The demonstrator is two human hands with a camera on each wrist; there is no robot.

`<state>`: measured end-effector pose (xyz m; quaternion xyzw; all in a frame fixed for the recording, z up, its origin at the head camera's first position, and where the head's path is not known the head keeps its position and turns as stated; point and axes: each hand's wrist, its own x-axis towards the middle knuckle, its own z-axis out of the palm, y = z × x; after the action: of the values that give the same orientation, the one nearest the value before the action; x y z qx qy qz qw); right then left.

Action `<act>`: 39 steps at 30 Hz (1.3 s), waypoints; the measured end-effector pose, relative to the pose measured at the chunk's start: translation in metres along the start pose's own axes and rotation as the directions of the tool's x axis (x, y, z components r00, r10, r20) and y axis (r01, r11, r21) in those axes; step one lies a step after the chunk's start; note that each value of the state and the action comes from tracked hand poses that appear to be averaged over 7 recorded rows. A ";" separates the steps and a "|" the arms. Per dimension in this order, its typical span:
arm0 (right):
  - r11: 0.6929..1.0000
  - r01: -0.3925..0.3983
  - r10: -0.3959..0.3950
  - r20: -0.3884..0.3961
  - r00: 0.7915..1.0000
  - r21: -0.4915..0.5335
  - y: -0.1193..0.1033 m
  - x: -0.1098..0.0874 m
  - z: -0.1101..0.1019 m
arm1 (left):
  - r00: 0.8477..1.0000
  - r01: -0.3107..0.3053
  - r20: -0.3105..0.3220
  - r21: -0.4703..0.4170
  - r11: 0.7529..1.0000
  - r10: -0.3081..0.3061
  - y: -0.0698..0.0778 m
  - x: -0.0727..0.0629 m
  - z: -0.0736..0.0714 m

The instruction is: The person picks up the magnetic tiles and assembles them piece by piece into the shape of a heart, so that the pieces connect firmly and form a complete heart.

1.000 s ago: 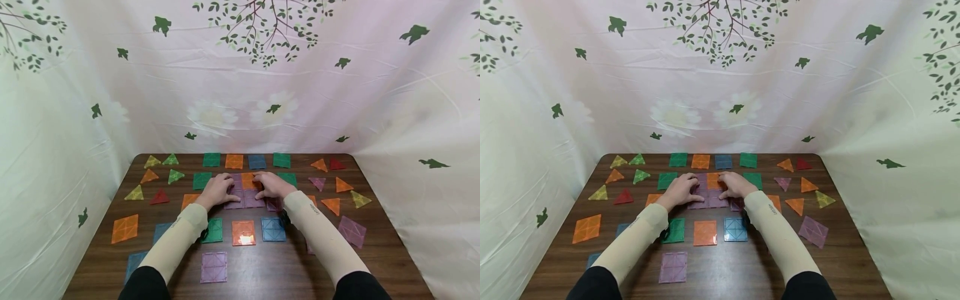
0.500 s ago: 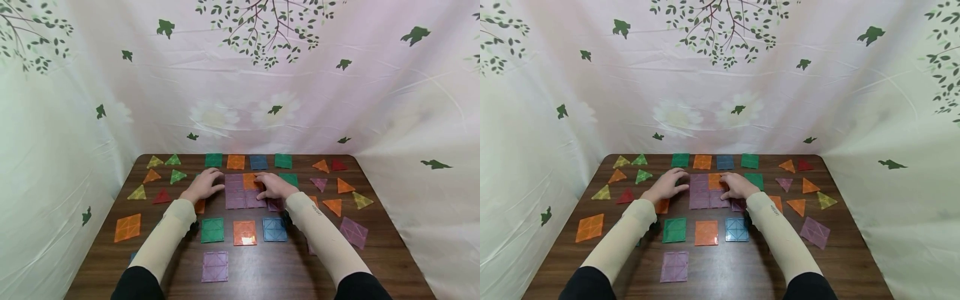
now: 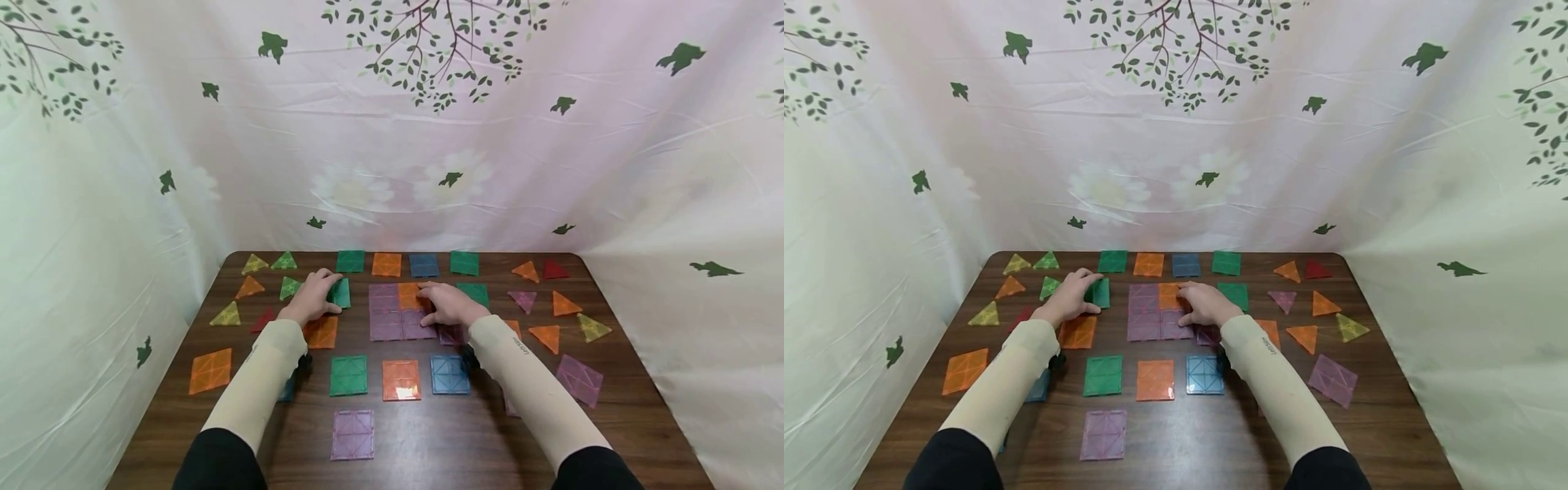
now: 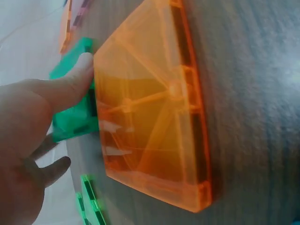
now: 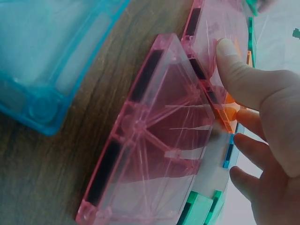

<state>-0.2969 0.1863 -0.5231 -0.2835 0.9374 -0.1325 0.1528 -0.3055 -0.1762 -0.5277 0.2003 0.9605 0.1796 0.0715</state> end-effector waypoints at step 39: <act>0.988 0.029 0.004 -0.214 0.977 0.152 0.027 0.004 -0.007 | 0.966 -0.190 -0.224 -0.269 0.944 0.131 0.075 0.078 0.025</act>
<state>-0.3157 0.2072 -0.5264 -0.2609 0.9336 -0.2351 0.0717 -0.3444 -0.0718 -0.5276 0.2462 0.9067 0.3422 -0.0132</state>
